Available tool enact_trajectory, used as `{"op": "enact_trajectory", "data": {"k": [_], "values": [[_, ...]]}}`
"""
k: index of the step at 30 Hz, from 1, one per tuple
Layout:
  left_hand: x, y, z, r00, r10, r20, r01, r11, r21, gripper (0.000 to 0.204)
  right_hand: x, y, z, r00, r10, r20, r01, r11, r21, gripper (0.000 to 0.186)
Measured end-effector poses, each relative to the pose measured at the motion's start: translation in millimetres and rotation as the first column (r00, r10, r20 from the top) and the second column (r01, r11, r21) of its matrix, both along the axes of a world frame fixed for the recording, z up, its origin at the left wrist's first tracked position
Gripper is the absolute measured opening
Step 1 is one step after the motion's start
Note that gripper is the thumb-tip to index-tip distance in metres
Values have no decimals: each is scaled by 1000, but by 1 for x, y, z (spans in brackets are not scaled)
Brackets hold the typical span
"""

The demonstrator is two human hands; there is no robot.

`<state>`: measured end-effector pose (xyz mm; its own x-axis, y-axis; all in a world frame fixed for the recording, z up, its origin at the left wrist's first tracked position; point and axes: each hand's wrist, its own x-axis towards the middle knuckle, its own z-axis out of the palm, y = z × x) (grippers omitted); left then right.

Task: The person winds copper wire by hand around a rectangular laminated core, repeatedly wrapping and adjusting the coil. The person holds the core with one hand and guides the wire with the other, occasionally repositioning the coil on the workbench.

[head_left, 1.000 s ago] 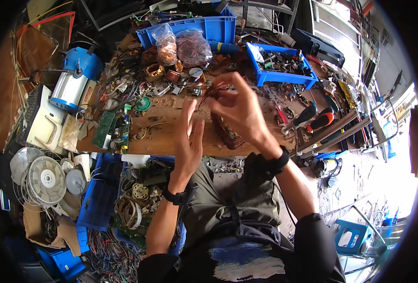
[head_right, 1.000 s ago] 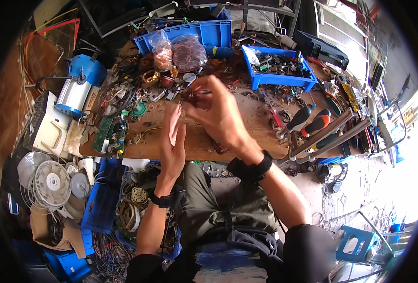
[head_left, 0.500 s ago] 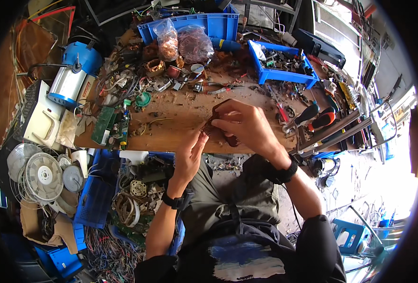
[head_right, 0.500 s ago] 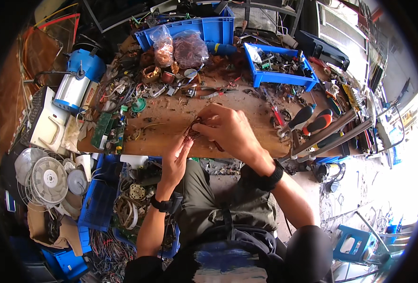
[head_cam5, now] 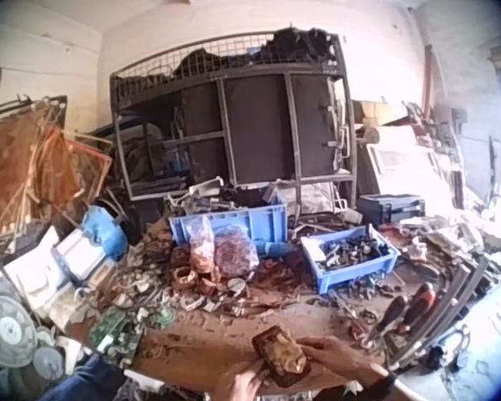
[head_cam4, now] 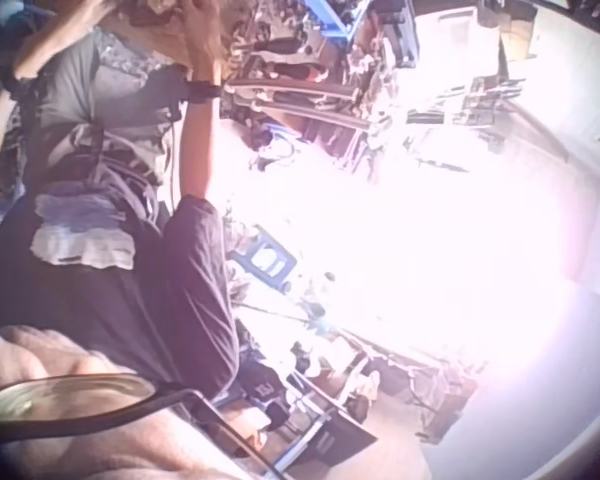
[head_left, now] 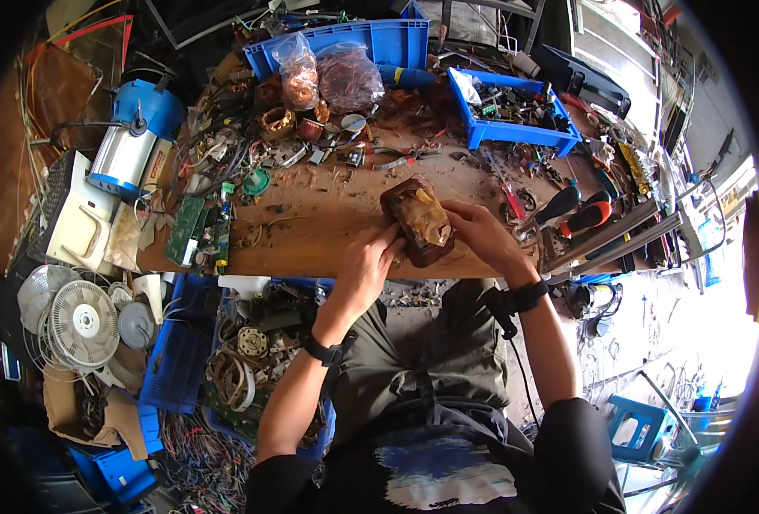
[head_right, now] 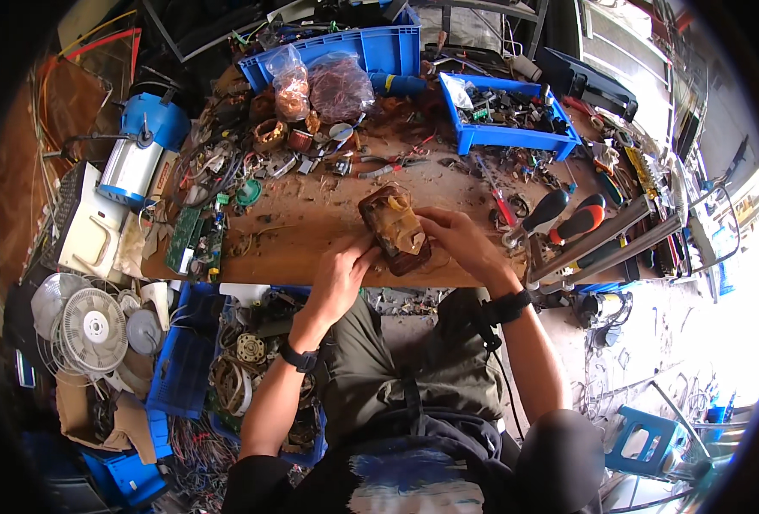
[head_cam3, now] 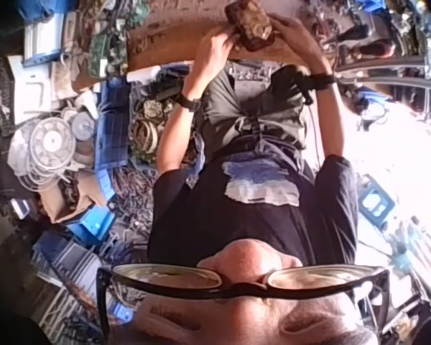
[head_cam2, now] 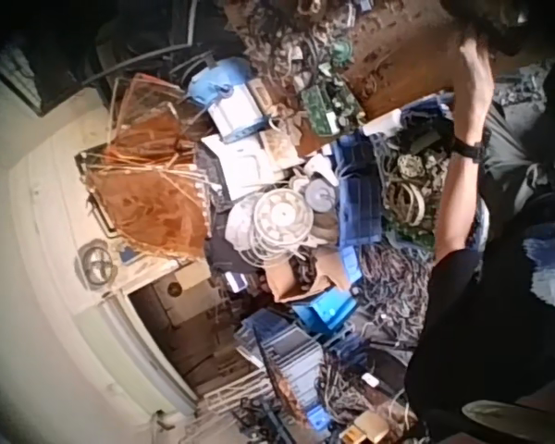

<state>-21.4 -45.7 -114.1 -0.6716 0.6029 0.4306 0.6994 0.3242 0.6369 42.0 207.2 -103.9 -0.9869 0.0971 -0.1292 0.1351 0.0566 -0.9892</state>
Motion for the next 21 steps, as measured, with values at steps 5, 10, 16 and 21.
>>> {"op": "enact_trajectory", "data": {"k": [5, 10, 16, 21], "values": [[-6, 24, -5, 999, 15, -29, -15, 1000, 5, 18, -4, -3, 10, 991, -84, -109, 71, 990, -119, 32], [-4, 21, -10, 996, 32, 83, -42, 992, 119, 22, -14, 0, 8, 968, -201, -152, 190, 978, -86, 29], [10, -1, 6, 944, 2, 329, -118, 935, 333, 23, -14, -3, 63, 811, -337, -479, 482, 848, 220, 27], [-3, -11, 20, 992, 91, 82, -114, 932, 345, 49, -23, -52, 118, 692, -120, -712, 514, 774, 369, 27]]}}
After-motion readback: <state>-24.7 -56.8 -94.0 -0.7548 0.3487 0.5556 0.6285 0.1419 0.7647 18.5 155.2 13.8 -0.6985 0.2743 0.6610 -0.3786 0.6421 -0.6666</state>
